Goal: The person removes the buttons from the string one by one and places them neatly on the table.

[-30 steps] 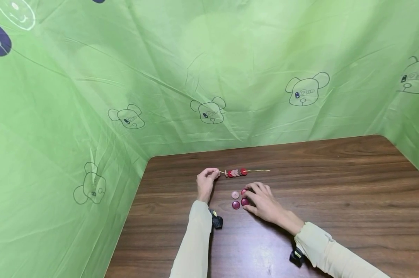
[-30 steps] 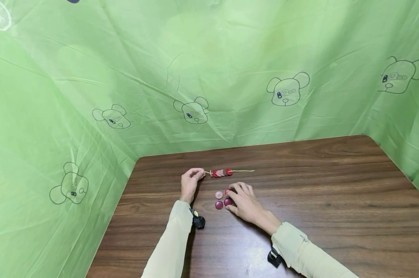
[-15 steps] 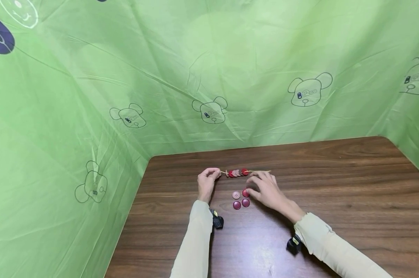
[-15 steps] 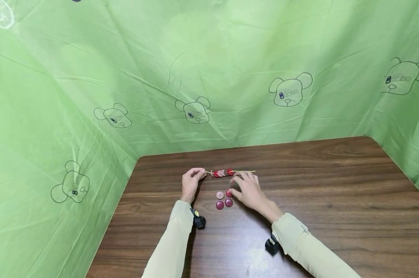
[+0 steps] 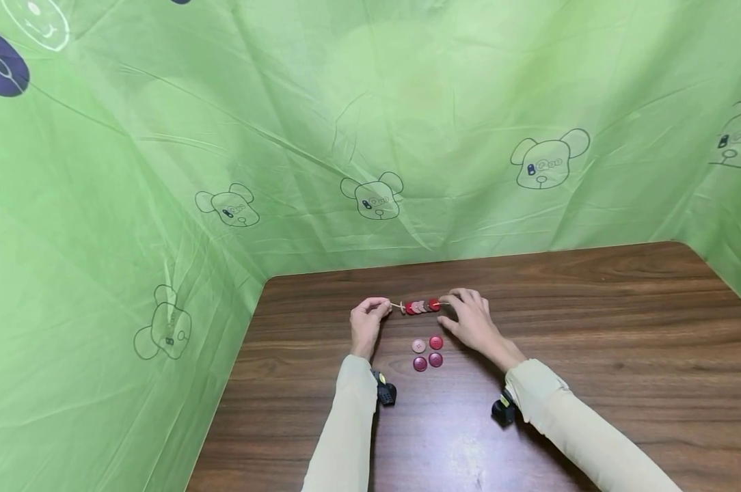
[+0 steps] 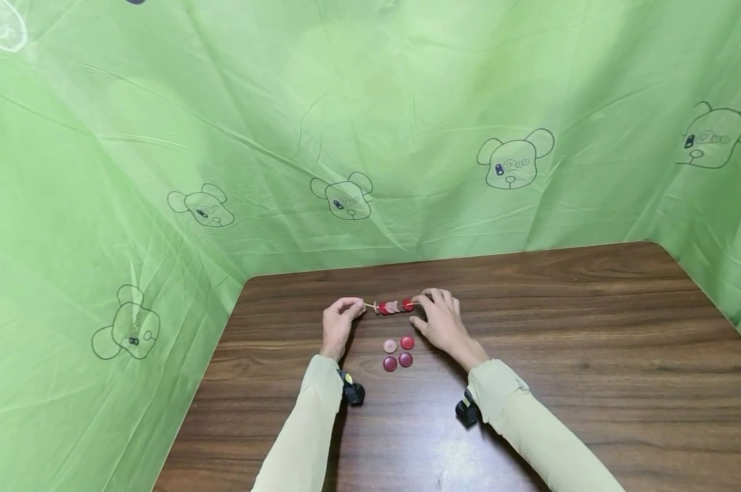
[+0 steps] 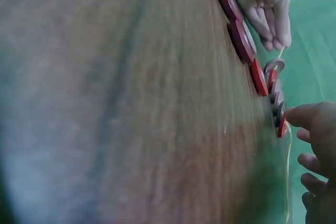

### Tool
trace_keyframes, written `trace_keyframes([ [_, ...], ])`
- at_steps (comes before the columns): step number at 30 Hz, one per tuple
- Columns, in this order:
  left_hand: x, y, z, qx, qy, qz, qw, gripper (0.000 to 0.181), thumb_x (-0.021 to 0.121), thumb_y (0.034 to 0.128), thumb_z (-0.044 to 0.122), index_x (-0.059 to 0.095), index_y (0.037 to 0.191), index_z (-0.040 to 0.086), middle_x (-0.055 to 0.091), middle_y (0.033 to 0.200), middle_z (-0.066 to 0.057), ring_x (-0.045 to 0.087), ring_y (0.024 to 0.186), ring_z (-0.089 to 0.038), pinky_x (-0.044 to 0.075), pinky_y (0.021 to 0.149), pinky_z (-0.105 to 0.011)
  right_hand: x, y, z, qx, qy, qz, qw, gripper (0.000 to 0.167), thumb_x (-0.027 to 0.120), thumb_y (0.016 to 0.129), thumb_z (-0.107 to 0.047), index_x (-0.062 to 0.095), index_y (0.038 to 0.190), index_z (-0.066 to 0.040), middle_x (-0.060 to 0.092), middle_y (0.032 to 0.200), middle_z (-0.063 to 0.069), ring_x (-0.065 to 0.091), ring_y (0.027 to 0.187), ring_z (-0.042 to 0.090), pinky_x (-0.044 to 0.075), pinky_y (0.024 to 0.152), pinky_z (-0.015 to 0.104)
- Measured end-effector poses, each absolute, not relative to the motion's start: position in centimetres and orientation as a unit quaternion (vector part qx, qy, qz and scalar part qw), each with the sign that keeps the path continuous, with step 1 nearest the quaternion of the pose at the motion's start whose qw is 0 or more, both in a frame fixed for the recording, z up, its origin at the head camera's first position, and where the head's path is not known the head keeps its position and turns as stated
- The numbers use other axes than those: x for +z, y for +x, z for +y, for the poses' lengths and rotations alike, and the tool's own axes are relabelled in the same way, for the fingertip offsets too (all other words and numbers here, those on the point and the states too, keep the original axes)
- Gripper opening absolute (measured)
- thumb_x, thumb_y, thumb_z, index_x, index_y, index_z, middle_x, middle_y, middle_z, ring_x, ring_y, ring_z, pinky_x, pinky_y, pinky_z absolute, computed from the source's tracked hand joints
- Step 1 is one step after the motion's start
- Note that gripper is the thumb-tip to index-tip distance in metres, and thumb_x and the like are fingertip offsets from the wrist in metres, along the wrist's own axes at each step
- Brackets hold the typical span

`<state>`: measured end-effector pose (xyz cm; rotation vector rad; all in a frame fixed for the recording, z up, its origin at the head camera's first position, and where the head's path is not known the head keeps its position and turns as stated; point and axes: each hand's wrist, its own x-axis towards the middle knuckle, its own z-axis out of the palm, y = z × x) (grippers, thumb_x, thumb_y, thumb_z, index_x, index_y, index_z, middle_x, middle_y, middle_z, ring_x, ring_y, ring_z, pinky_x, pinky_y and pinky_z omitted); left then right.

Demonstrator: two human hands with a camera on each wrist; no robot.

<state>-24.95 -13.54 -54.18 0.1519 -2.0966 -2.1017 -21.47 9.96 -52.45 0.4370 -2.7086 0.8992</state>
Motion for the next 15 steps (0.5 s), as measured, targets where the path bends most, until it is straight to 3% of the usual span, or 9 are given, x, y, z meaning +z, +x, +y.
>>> trace_keyframes([
  [7,-54.0,-25.0,-13.7,-0.709,0.045,-0.701,0.065,0.017,0.070,0.0847,0.001,0.069,0.096,-0.010,0.068,0.095,-0.030,0.070,0.081,-0.027,0.058,0.072,-0.025,-52.6,-22.4,9.7,0.294,0.134,-0.940,0.111,0.046,0.074,0.082,-0.028,0.063,0.124,-0.012,0.049,0.132,0.020,0.033,0.124,0.041,0.025,0.098,0.056],
  [15,-53.7,-24.8,-13.4,-0.711,0.051,-0.697,0.084,0.014,0.071,0.0838,0.002,0.070,0.093,-0.009,0.071,0.085,-0.021,0.068,0.071,-0.012,0.058,0.070,-0.025,-52.3,-22.9,9.1,0.283,0.136,-0.946,0.085,0.044,0.072,0.084,-0.027,0.063,0.126,-0.014,0.048,0.135,0.022,0.032,0.126,0.044,0.025,0.099,0.058],
])
